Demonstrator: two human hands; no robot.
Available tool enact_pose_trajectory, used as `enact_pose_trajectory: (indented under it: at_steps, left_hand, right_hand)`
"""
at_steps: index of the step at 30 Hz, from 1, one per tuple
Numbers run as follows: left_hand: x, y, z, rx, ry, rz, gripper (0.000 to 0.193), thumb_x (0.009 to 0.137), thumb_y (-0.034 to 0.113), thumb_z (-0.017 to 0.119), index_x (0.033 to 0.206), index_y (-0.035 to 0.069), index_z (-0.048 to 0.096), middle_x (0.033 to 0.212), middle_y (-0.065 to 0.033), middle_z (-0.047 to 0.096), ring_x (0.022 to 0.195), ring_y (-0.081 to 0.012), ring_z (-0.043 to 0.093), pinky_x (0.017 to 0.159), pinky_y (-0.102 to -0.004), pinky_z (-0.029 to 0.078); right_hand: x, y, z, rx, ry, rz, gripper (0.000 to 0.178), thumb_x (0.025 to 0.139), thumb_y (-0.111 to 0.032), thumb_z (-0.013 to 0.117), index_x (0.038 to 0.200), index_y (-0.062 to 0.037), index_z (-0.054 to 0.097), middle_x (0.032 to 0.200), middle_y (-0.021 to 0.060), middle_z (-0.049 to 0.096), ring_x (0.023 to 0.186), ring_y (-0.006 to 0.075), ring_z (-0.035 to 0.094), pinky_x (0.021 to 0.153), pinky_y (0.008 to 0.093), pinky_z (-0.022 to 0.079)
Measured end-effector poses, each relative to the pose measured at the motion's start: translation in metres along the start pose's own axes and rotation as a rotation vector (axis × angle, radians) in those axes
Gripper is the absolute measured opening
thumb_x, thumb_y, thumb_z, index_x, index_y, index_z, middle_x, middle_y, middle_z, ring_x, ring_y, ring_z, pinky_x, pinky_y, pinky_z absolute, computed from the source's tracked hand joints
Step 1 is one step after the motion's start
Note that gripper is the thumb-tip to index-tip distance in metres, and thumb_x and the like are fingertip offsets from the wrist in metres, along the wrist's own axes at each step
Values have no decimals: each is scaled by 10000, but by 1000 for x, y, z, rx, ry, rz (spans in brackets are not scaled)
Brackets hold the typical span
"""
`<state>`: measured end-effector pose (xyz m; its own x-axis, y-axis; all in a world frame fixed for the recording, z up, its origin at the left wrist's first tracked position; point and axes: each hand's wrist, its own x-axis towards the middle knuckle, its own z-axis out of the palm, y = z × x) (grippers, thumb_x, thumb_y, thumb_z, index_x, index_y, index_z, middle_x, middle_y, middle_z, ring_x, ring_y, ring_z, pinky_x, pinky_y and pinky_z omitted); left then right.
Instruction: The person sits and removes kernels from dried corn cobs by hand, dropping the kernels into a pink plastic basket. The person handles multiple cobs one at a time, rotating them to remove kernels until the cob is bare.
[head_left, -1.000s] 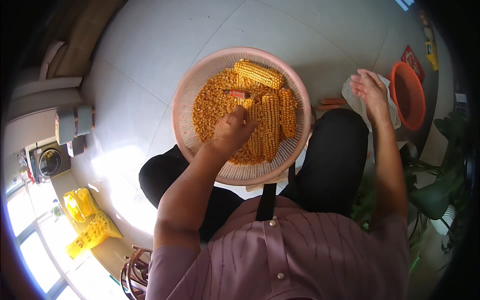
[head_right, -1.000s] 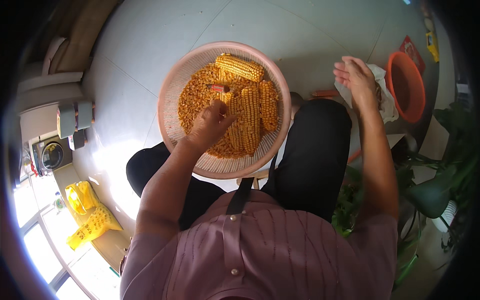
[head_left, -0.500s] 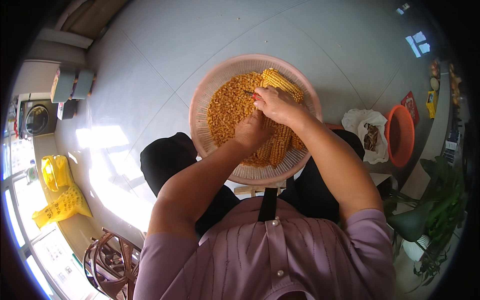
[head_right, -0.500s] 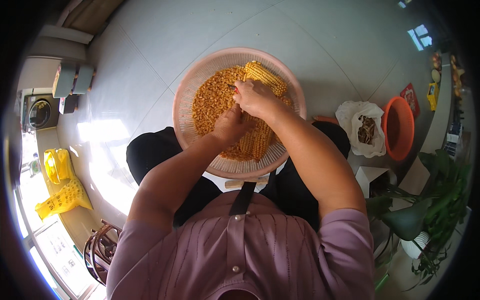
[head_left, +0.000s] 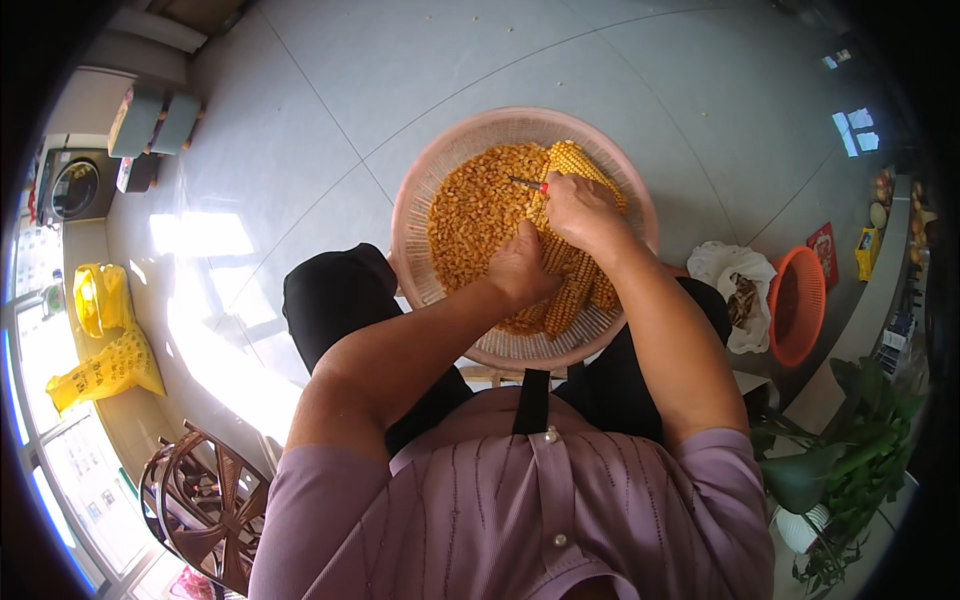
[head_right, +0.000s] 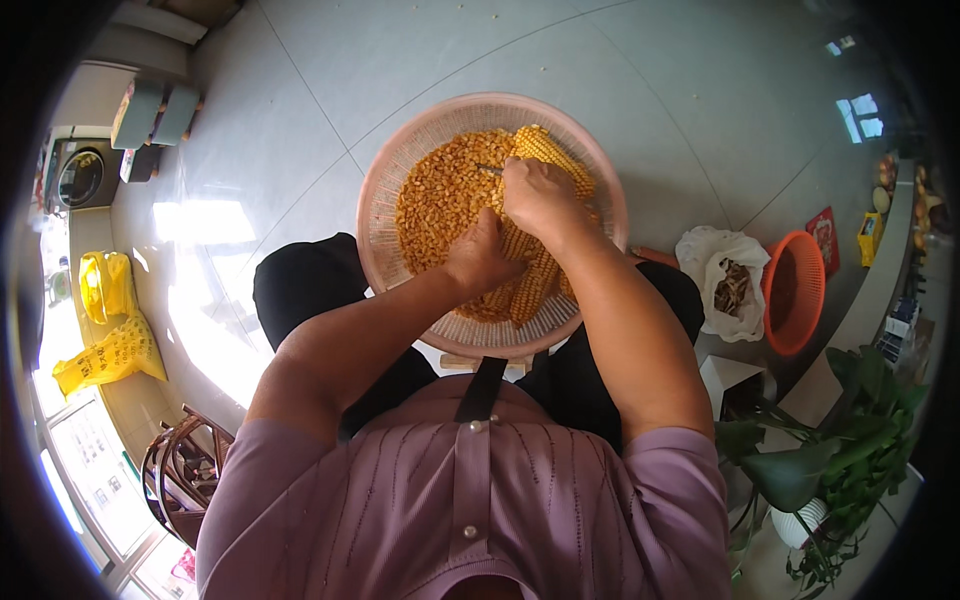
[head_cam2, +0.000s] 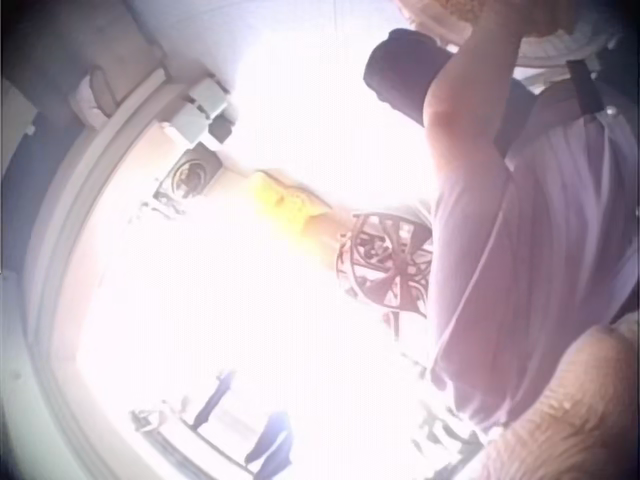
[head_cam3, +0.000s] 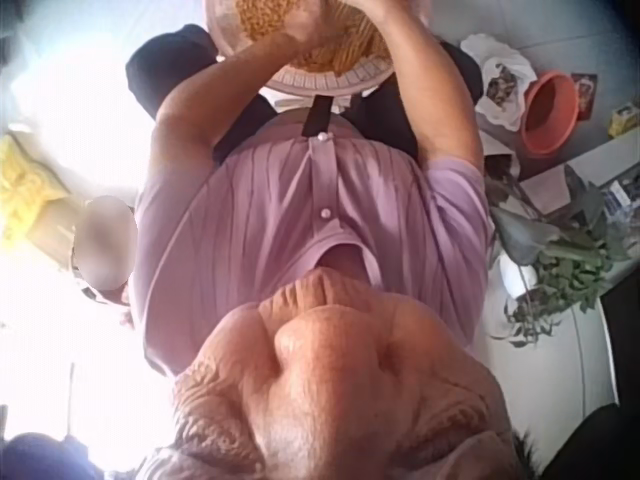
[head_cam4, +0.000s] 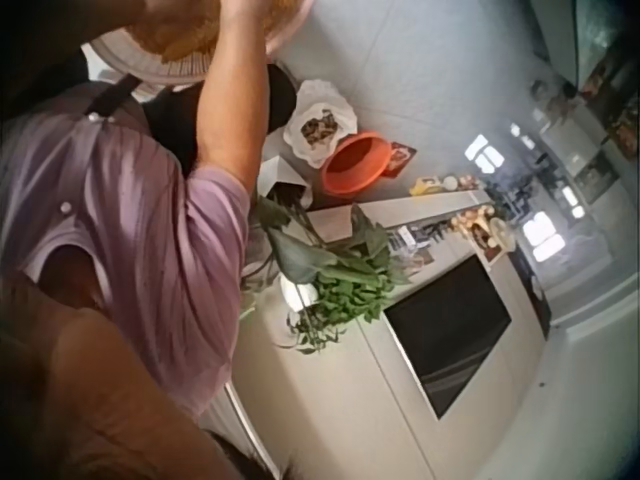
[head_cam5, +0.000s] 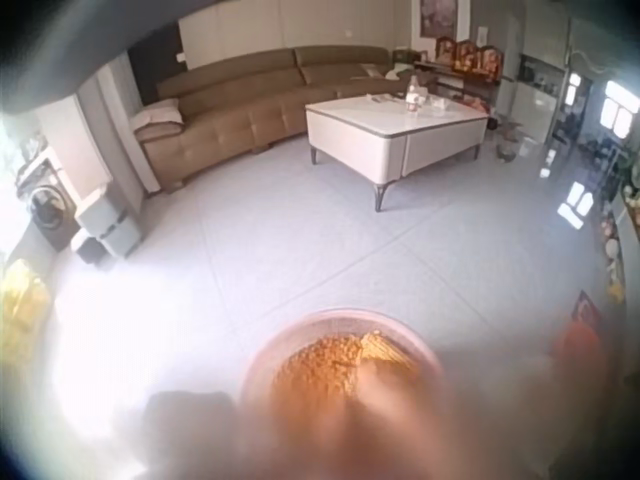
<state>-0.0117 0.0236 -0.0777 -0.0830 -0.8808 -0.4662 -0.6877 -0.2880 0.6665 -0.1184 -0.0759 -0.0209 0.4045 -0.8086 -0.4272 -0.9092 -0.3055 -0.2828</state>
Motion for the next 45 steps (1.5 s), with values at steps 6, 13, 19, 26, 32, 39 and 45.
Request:
enact_pose_trajectory:
  at_steps: [6,13,19,26,32,39,45]
  left_hand:
    - [-13,4,-11,-88,54,68,680,637,275,886,1079,22,435,932,-159,586,840,-278,609,763,-393,514]
    - [-22,7,-47,-569,96,-2,525,707,139,833,1125,-13,554,997,-125,624,902,-239,628,821,-348,535]
    - [-15,-11,-55,-1540,79,-90,419,829,81,636,1223,-19,533,1148,-160,615,1044,-287,607,924,-430,505]
    - [-18,-4,-67,-1636,115,174,482,849,60,616,1310,-5,495,1230,-160,588,1145,-311,566,1039,-463,447]
    - [-25,1,-69,-1734,113,45,455,872,58,651,1294,24,484,1163,-128,595,1071,-282,612,943,-441,531]
    - [-19,-5,-40,-1026,429,379,616,769,-78,738,1274,73,419,1133,-88,616,1011,-242,641,836,-367,567]
    - [-21,-17,4,-416,522,410,592,737,-17,788,1226,74,468,1134,-144,614,1013,-253,643,836,-346,538]
  right_hand:
    - [-25,4,-21,83,-29,49,294,947,-185,455,1076,-12,655,1085,214,689,1020,386,664,898,503,504]
    - [-35,48,-14,833,78,136,260,957,-251,532,1021,-22,638,853,134,696,758,215,672,659,369,526]
    - [-80,44,-15,1681,-108,59,207,943,-197,560,1086,-61,623,899,55,688,692,119,641,597,254,504]
    - [-118,20,3,1900,-361,-110,368,846,-100,553,1209,-42,570,944,105,655,760,175,649,648,308,515]
    - [-118,16,16,1764,-224,70,126,953,-196,617,944,-98,538,748,17,562,490,81,484,437,250,388]
    - [-117,9,25,1745,-84,169,163,976,-258,615,931,-114,552,718,-15,520,481,61,434,426,235,347]
    - [-111,-2,36,1632,-136,120,401,998,-380,594,1295,-120,520,699,-21,490,443,54,385,393,204,291]
